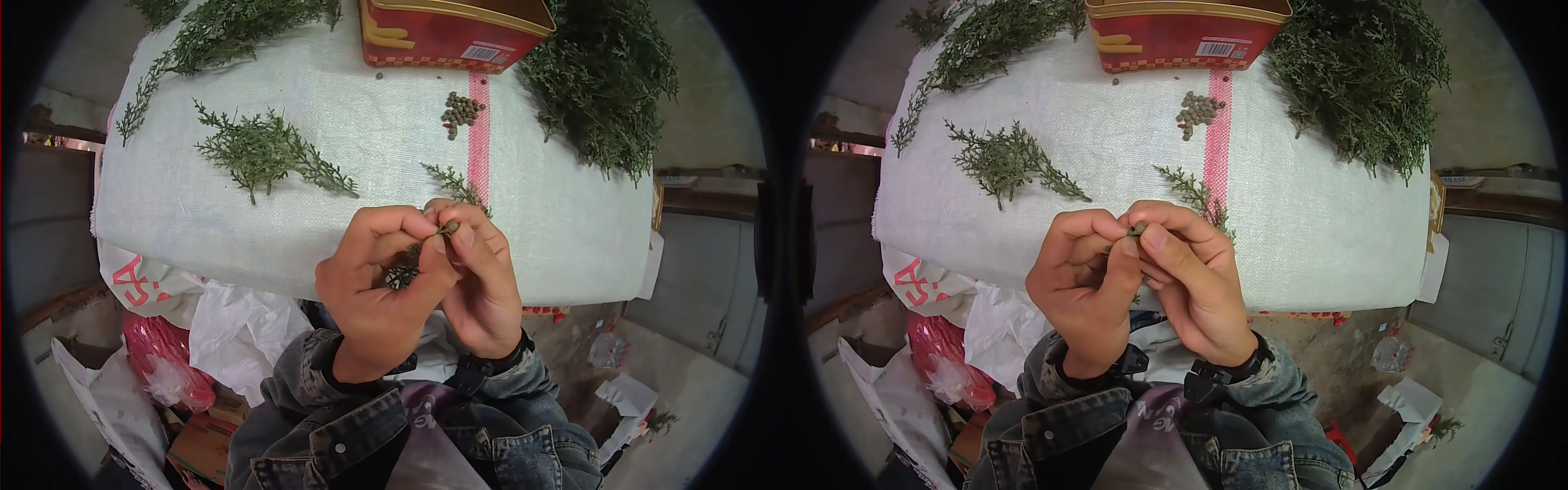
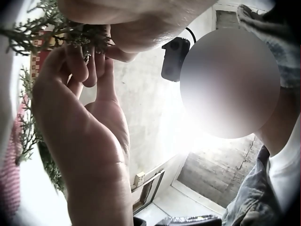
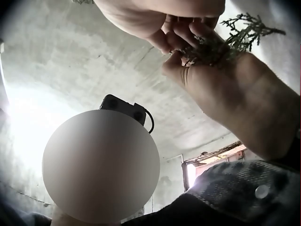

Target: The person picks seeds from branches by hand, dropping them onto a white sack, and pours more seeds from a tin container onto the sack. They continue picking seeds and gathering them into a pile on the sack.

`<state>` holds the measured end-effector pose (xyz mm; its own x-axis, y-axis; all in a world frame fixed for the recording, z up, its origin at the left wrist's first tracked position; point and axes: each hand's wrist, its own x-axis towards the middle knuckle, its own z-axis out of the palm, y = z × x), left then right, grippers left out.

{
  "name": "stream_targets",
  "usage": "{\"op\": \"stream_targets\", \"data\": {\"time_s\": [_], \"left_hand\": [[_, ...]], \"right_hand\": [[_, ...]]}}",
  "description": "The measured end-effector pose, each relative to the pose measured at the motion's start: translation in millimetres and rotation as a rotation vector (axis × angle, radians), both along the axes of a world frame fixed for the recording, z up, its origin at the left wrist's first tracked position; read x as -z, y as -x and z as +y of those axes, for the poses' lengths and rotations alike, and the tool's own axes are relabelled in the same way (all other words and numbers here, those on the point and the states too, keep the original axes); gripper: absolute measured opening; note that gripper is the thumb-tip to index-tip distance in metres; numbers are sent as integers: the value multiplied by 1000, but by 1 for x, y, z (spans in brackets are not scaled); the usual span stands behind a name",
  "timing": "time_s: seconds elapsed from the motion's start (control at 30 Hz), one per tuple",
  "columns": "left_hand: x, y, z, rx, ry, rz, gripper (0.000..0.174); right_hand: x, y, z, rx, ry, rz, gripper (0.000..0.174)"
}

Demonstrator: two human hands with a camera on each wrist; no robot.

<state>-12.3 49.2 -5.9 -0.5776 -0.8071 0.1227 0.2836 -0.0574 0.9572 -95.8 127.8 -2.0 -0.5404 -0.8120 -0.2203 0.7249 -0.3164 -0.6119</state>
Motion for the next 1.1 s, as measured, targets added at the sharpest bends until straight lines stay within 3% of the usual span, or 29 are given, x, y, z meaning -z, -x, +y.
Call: {"op": "stream_targets", "data": {"time_s": [0.23,0.47,1.1], "left_hand": [[1,-3,0,-14,2,-48,12],[2,0,1,-32,-15,-42,12],[-3,4,-5,24,-97,-45,13]], "right_hand": [[2,-4,0,-9,-49,81,19],[-1,-13,-6,139,-85,3,22],[2,-6,-3,146,-166,147,21]]}}
